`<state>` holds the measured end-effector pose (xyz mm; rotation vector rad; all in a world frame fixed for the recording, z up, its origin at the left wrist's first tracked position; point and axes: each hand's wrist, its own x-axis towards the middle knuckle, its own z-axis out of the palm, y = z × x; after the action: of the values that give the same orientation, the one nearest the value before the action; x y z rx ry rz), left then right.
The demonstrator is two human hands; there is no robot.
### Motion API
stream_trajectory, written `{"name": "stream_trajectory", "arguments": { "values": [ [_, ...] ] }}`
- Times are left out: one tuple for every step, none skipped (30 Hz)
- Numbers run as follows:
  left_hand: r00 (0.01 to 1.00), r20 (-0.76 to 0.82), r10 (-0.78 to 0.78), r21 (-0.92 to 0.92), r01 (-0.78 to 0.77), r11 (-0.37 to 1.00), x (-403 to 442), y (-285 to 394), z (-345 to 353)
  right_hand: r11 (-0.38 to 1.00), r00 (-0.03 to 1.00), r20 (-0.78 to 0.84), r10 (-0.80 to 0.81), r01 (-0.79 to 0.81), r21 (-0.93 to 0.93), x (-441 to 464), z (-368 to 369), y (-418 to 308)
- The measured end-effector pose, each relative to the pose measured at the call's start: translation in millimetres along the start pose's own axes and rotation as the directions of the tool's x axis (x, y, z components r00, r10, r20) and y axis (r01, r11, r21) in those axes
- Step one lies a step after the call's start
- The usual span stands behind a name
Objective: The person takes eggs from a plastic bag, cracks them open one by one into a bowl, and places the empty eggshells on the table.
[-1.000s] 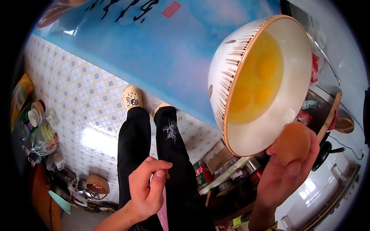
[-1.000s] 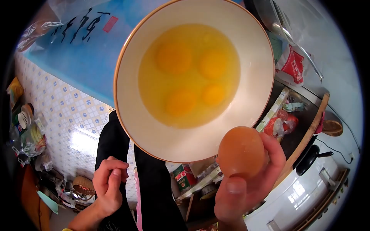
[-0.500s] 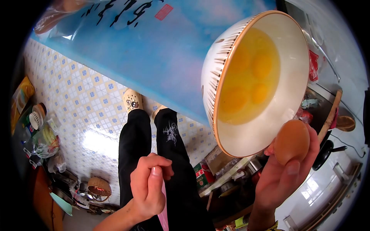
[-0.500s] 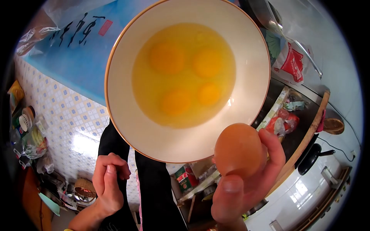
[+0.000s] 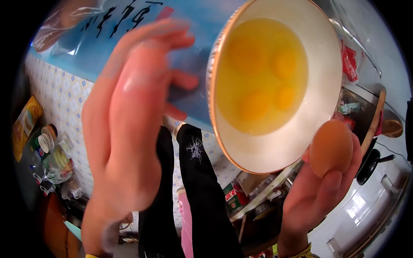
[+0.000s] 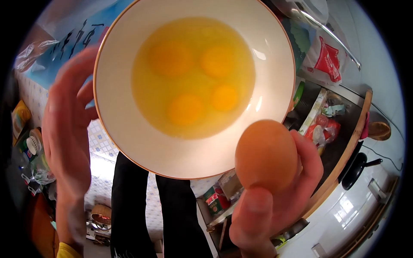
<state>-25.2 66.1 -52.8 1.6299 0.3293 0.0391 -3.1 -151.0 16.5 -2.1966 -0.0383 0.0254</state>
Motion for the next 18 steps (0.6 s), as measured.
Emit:
{"name": "stream_trajectory", "arguments": {
  "values": [
    [1.000, 0.022, 0.009, 0.003, -0.009, 1.000, 7, 2, -1, 1.000, 1.000, 0.001, -0.017, 0.017, -0.010, 1, 2, 1],
    [0.997, 0.071, 0.012, 0.014, -0.013, 1.000, 11, 5, -3, 1.000, 1.000, -0.012, -0.012, 0.012, -0.005, 1, 2, 2],
    [0.992, 0.123, 0.014, 0.022, -0.016, 1.000, 14, 7, -5, 1.000, 1.000, -0.026, -0.016, 0.017, 0.025, 1, 2, 4],
    [0.984, 0.179, 0.016, 0.029, -0.021, 0.999, 17, 10, -6, 0.999, 0.999, -0.046, -0.013, 0.015, 0.039, 1, 3, 5],
    [0.972, 0.235, 0.018, 0.037, -0.028, 0.999, 20, 12, -7, 0.998, 0.998, -0.065, -0.010, 0.013, 0.054, 1, 5, 6],
    [0.957, 0.290, 0.022, 0.045, -0.036, 0.998, 23, 14, -8, 0.998, 0.994, -0.102, -0.026, 0.033, 0.062, 0, 10, 6],
    [0.944, 0.329, 0.027, 0.050, -0.046, 0.998, 25, 14, -8, 0.997, 0.991, -0.132, -0.030, 0.039, 0.065, 0, 12, 6],
    [0.930, 0.367, 0.033, 0.054, -0.056, 0.997, 26, 15, -8, 0.997, 0.986, -0.163, -0.034, 0.045, 0.067, 0, 14, 7],
    [0.938, 0.346, -0.017, 0.096, -0.018, 0.995, 24, 15, -10, 0.995, 0.983, -0.179, -0.033, 0.049, 0.088, -1, 16, 8],
    [0.945, 0.321, -0.065, 0.139, 0.021, 0.990, 21, 16, -12, 0.993, 0.980, -0.195, -0.029, 0.050, 0.104, 0, 18, 11],
    [0.946, 0.312, -0.085, 0.166, 0.034, 0.986, 20, 15, -12, 0.992, 0.977, -0.212, -0.025, 0.051, 0.120, 0, 20, 13],
    [0.947, 0.304, -0.105, 0.193, 0.047, 0.980, 20, 13, -12, 0.990, 0.970, -0.240, -0.047, 0.077, 0.117, 1, 21, 16],
    [0.956, 0.291, -0.022, 0.198, -0.038, 0.979, 20, 12, -7, 0.989, 0.964, -0.260, -0.055, 0.088, 0.119, 3, 18, 20],
    [0.959, 0.284, 0.002, 0.185, -0.057, 0.981, 19, 11, -5, 0.988, 0.958, -0.281, -0.062, 0.099, 0.121, 5, 15, 23],
    [0.961, 0.276, 0.026, 0.172, -0.076, 0.982, 18, 11, -2, 0.986, 0.962, -0.259, -0.084, 0.119, 0.119, 9, 9, 25],
    [0.962, 0.268, 0.050, 0.160, -0.096, 0.982, 17, 10, 0, 0.986, 0.960, -0.264, -0.091, 0.125, 0.115, 11, 8, 26],
    [0.970, 0.244, 0.020, 0.140, -0.055, 0.989, 12, 11, 2, 0.985, 0.958, -0.269, -0.097, 0.131, 0.110, 12, 8, 27],
    [0.975, 0.220, 0.013, 0.126, -0.041, 0.991, 7, 11, 5, 0.985, 0.956, -0.274, -0.103, 0.137, 0.106, 14, 7, 29]
  ]
}}
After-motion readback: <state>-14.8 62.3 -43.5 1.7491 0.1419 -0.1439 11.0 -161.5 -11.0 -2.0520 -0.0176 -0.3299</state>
